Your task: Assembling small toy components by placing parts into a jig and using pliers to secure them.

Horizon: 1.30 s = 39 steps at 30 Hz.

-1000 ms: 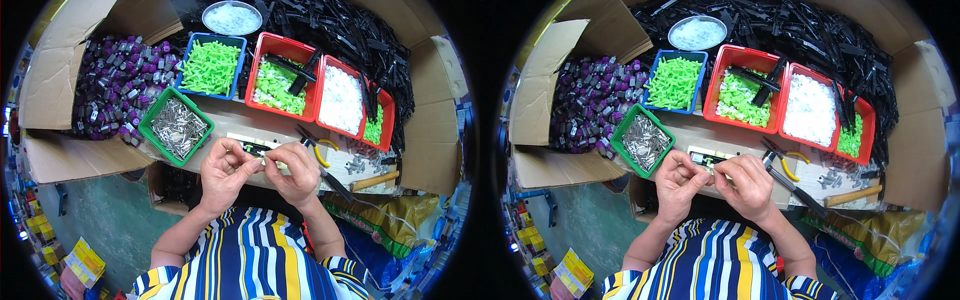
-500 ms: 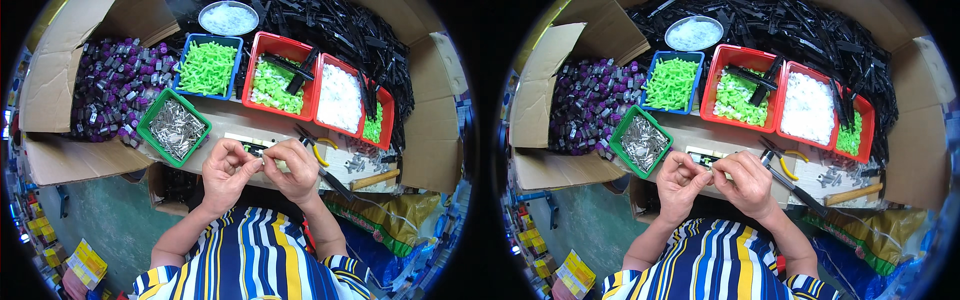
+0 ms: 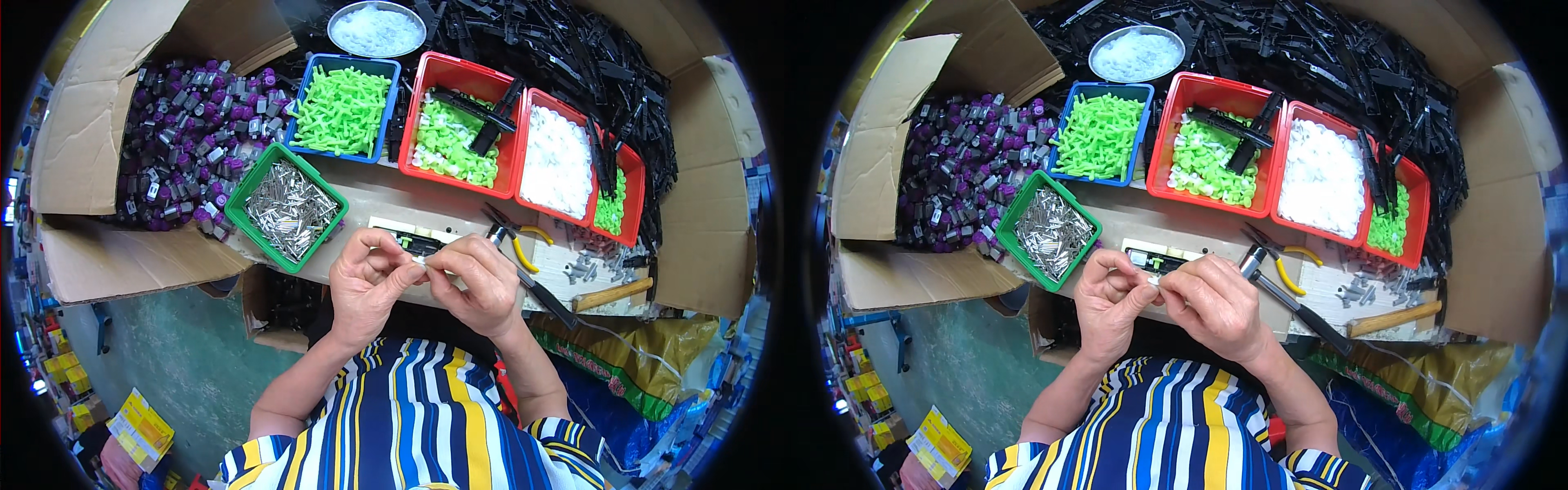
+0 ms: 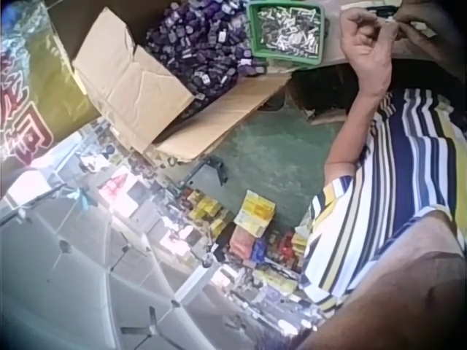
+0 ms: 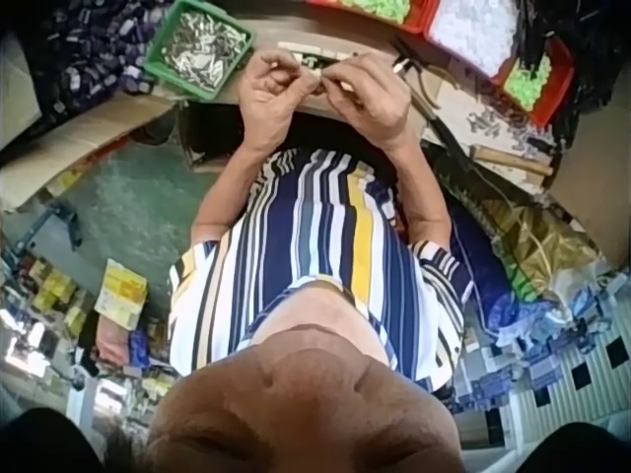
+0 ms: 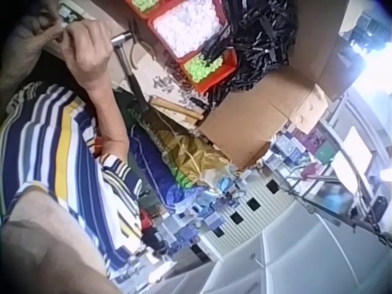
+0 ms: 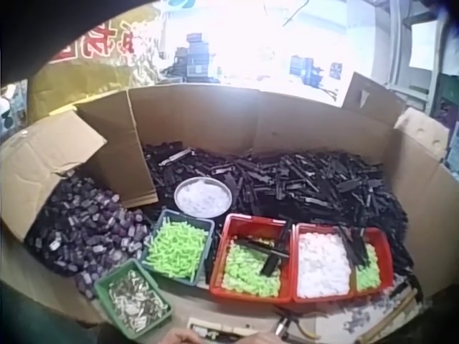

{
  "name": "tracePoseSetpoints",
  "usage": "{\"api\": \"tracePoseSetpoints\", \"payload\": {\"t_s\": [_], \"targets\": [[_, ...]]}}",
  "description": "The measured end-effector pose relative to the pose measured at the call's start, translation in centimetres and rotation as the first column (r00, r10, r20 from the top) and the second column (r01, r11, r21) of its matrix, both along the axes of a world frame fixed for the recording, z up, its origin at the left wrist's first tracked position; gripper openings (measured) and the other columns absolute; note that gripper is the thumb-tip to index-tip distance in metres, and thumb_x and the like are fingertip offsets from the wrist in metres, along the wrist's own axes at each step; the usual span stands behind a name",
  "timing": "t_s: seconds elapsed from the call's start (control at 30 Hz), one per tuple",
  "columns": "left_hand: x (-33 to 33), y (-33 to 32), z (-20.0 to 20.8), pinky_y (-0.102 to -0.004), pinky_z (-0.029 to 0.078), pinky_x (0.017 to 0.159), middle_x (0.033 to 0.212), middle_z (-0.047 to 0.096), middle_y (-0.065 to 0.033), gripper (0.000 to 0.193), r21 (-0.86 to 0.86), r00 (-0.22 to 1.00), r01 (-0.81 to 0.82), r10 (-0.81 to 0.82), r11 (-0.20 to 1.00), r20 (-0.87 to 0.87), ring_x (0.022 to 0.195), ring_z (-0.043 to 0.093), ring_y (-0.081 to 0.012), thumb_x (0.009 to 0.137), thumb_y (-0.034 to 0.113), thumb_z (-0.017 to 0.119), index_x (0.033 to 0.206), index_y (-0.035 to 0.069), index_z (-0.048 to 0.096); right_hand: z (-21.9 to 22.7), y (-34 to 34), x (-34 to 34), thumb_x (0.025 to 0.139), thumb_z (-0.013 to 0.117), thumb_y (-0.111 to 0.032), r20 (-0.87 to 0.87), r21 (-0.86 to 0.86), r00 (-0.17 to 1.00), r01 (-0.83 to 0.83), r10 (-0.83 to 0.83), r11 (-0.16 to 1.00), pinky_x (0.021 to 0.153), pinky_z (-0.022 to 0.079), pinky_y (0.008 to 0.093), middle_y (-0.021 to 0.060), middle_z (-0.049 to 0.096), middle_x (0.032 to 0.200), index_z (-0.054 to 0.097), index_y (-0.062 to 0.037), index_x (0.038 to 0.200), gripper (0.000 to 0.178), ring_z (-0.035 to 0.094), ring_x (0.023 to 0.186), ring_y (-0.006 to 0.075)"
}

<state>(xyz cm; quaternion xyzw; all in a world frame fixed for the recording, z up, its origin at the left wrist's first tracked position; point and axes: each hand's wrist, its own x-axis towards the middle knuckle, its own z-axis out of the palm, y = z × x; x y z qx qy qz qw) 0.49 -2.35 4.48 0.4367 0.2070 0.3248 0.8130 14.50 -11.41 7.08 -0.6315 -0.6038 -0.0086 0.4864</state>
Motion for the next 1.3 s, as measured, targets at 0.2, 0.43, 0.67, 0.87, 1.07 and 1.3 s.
{"api": "tracePoseSetpoints", "payload": {"t_s": [0.2, 0.43, 0.67, 0.87, 1.07, 1.3], "targets": [[-0.4, 0.4, -0.4, -0.0283, 0.061, 0.076, 0.089, 0.07, -0.0098, 0.034, 0.025, 0.997, 0.054, -0.053, 0.998, -0.057, 0.082, 0.072, -0.017, 0.089, -0.003, 0.072, 0.117, 0.001, 0.052, -0.4, -0.6, 0.0, 0.07, 0.076, 0.006, -0.081, -0.065, 0.997, -0.025, 0.02, 0.998, 0.063, 0.05, 0.0326, 0.0086, 0.067, 0.079, 0.07, -0.0017, 0.09, 0.022, 0.066, 0.07, 0.0233], [-0.6, 0.3, -0.3, -0.0228, 0.056, 0.077, 0.09, 0.071, -0.0087, 0.037, 0.053, 0.992, 0.08, -0.074, 0.995, -0.104, 0.085, 0.069, -0.0117, 0.09, -0.003, 0.071, 0.123, -0.001, 0.055, -0.6, -0.7, 0.1, 0.07, 0.077, 0.005, 0.007, -0.063, 1.0, -0.014, 0.015, 0.998, 0.063, 0.048, 0.0325, 0.0076, 0.067, 0.08, 0.07, -0.0029, 0.09, 0.022, 0.066, 0.07, 0.0222], [-1.5, 1.3, -0.1, -0.027, 0.053, 0.07, 0.085, 0.07, -0.0063, 0.042, 0.477, 0.951, 0.143, 0.012, 0.867, -0.308, 0.076, 0.065, -0.0108, 0.082, 0.006, 0.081, 0.119, 0.001, 0.062, -1.2, -0.9, 0.0, 0.07, 0.078, 0.004, 0.004, -0.078, 1.0, -0.007, 0.007, 0.997, 0.064, 0.048, 0.0329, 0.007, 0.067, 0.081, 0.07, -0.0038, 0.089, 0.022, 0.065, 0.071, 0.0227], [-1.3, 1.9, -0.7, -0.0336, 0.051, 0.069, 0.083, 0.069, -0.0065, 0.028, 0.951, 0.905, 0.042, 0.391, 0.305, -0.165, 0.077, 0.064, -0.0232, 0.073, 0.005, 0.084, 0.097, 0.004, 0.072, -2.2, -0.4, 0.5, 0.071, 0.079, 0.002, 0.039, -0.142, 0.997, 0.07, -0.065, 0.987, 0.068, 0.048, 0.0353, 0.0083, 0.066, 0.089, 0.069, -0.0042, 0.088, 0.021, 0.064, 0.077, 0.0242], [-1.6, 1.7, -2.2, -0.0381, 0.046, 0.076, 0.093, 0.066, -0.0034, 0.025, 0.987, 0.889, 0.102, 0.433, 0.126, -0.147, 0.091, 0.06, -0.0249, 0.07, 0.008, 0.082, 0.092, 0.007, 0.072, -2.8, 0.1, 0.5, 0.07, 0.078, 0.003, 0.041, -0.168, 0.998, 0.055, -0.049, 0.984, 0.071, 0.048, 0.0358, 0.0079, 0.067, 0.09, 0.068, -0.0036, 0.087, 0.02, 0.064, 0.081, 0.0251], [-1.3, 1.7, -3.0, -0.0386, 0.043, 0.081, 0.098, 0.064, -0.0029, 0.021, 0.995, 0.883, 0.078, 0.459, 0.068, -0.1, 0.096, 0.058, -0.024, 0.071, 0.01, 0.081, 0.09, 0.008, 0.072, -3.7, 0.5, 0.6, 0.073, 0.077, 0.0, 0.085, -0.176, 0.995, 0.065, -0.051, 0.982, 0.073, 0.045, 0.0348, 0.0055, 0.07, 0.096, 0.067, -0.0049, 0.088, 0.018, 0.065, 0.088, 0.0233]]}}
